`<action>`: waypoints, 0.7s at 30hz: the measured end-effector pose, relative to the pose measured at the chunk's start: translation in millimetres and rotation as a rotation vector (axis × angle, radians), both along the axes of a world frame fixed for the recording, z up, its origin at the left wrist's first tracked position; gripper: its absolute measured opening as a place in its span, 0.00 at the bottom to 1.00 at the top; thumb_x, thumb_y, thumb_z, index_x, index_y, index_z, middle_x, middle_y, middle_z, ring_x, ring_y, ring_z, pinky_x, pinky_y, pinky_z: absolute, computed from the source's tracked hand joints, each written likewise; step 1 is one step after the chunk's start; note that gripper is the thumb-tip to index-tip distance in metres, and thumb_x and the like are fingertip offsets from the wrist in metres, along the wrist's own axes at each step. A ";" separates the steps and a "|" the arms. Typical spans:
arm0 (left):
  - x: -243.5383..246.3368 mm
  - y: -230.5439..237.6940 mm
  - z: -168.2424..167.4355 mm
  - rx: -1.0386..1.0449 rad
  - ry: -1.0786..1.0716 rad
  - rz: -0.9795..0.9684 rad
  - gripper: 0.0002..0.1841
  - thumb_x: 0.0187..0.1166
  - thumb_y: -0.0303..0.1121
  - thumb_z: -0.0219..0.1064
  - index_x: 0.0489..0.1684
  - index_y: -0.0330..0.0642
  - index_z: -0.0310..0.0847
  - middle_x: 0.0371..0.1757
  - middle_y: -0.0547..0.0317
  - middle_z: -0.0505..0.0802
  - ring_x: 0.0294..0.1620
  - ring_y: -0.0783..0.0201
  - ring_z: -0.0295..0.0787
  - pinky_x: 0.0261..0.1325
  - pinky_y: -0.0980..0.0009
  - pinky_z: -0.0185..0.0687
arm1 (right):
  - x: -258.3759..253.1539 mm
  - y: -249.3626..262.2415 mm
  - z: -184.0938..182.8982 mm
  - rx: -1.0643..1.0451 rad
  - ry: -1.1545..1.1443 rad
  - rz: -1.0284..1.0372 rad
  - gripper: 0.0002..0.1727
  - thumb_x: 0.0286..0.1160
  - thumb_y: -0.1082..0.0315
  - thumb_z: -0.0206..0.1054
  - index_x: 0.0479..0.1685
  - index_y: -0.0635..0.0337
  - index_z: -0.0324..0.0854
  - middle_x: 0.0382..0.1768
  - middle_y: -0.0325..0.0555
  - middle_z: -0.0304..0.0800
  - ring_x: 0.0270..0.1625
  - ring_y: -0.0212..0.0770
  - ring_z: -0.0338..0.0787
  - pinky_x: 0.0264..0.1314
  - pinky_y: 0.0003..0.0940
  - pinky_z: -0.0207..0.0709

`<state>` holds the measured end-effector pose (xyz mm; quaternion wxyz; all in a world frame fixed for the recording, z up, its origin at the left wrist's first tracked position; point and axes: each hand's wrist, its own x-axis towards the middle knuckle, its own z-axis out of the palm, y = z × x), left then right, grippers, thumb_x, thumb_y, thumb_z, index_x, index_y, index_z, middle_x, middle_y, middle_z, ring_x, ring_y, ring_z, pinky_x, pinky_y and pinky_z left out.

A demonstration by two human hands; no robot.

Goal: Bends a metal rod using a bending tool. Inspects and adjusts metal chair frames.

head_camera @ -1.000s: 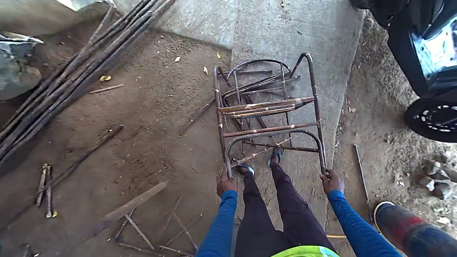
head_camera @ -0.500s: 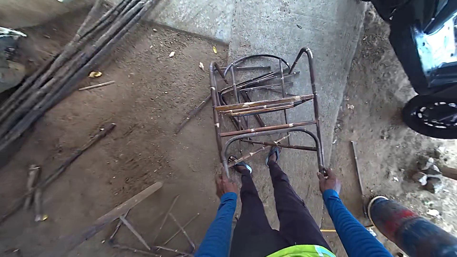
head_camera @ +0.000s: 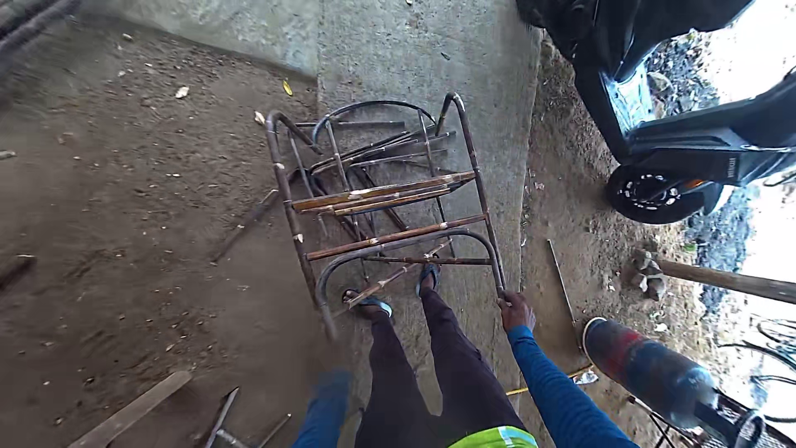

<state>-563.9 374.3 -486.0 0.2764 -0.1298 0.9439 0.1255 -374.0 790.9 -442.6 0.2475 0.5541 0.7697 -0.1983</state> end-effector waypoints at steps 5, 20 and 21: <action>-0.5 -1.8 6.2 0.042 0.021 -0.018 0.30 0.73 0.29 0.73 0.79 0.40 0.78 0.66 0.38 0.88 0.65 0.42 0.87 0.68 0.45 0.83 | -1.3 2.9 -2.6 0.015 0.016 0.073 0.17 0.79 0.53 0.72 0.63 0.43 0.91 0.59 0.45 0.94 0.57 0.53 0.94 0.59 0.64 0.83; 0.1 -18.1 -3.9 0.065 0.023 -0.010 0.32 0.72 0.31 0.75 0.82 0.43 0.76 0.67 0.40 0.89 0.66 0.43 0.87 0.72 0.45 0.79 | 44.7 2.1 -11.5 -0.087 0.276 -0.436 0.37 0.68 0.55 0.82 0.78 0.58 0.77 0.63 0.52 0.91 0.56 0.49 0.94 0.64 0.54 0.87; 0.9 -19.7 -5.3 0.069 0.026 -0.012 0.32 0.72 0.32 0.75 0.82 0.43 0.76 0.66 0.39 0.89 0.66 0.44 0.87 0.72 0.46 0.79 | 44.6 0.4 -11.0 -0.135 0.251 -0.405 0.42 0.65 0.51 0.84 0.81 0.56 0.74 0.66 0.51 0.88 0.58 0.49 0.93 0.66 0.54 0.86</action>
